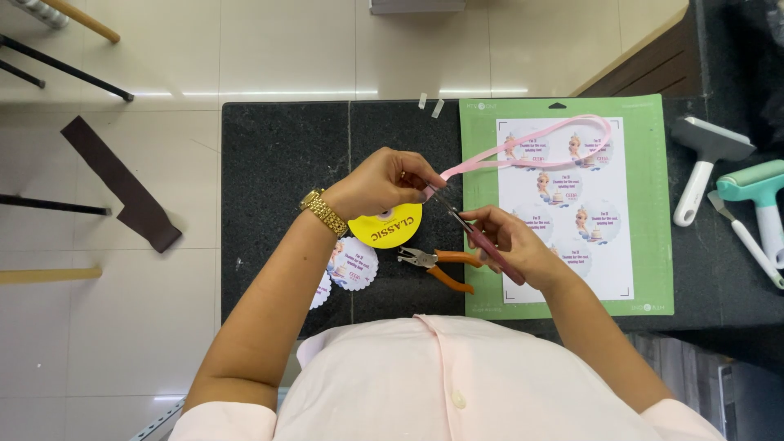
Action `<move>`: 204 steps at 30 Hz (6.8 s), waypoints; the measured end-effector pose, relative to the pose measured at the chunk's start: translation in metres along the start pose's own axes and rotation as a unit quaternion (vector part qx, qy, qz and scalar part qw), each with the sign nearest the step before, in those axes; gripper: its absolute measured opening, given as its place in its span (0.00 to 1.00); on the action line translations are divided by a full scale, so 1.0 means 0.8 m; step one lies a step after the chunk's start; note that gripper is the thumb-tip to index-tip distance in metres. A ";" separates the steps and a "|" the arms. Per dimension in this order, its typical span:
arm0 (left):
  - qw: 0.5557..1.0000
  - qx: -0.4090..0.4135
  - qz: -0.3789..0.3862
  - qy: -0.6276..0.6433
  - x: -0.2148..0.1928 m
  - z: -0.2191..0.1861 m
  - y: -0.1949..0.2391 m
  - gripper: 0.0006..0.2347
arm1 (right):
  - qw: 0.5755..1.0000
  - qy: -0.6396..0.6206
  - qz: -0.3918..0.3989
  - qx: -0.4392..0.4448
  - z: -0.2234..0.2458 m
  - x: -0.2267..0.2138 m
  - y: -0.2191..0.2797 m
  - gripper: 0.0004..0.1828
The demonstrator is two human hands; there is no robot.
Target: Attaching pink ribbons to circular stickers by cutting ribbon to length and threading it through pre-punched holes.
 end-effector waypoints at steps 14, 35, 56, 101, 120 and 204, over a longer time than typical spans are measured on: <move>0.999 -0.029 -0.017 -0.037 -0.005 -0.012 0.013 0.15 | 1.000 -0.009 0.016 -0.004 0.013 -0.012 0.014 0.42; 0.999 -0.033 -0.012 -0.036 -0.003 -0.009 0.016 0.15 | 0.999 -0.010 0.039 0.000 0.012 -0.010 0.011 0.42; 0.998 -0.054 -0.009 -0.044 -0.001 -0.012 0.024 0.15 | 0.998 -0.009 0.057 0.009 0.007 -0.012 0.009 0.45; 0.993 -0.090 0.061 -0.046 0.032 0.012 0.009 0.19 | 1.000 -0.005 0.018 0.022 -0.013 -0.025 0.027 0.43; 0.994 -0.061 -0.080 0.040 0.021 0.107 0.036 0.07 | 0.739 0.625 0.127 -0.216 0.000 0.059 -0.097 0.37; 0.906 0.264 -0.317 0.096 0.049 -0.115 0.016 0.12 | 0.919 0.304 -0.041 -0.248 0.249 0.051 -0.127 0.04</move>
Point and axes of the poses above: each hand's wrist, its own y-axis away from the middle knuckle, its own x-axis out of the palm, z = x × y, the point moved 2 cm from there along -y, towards the middle knuckle, and after that the axes turned 13 degrees about -x, right-handed, at the moved point
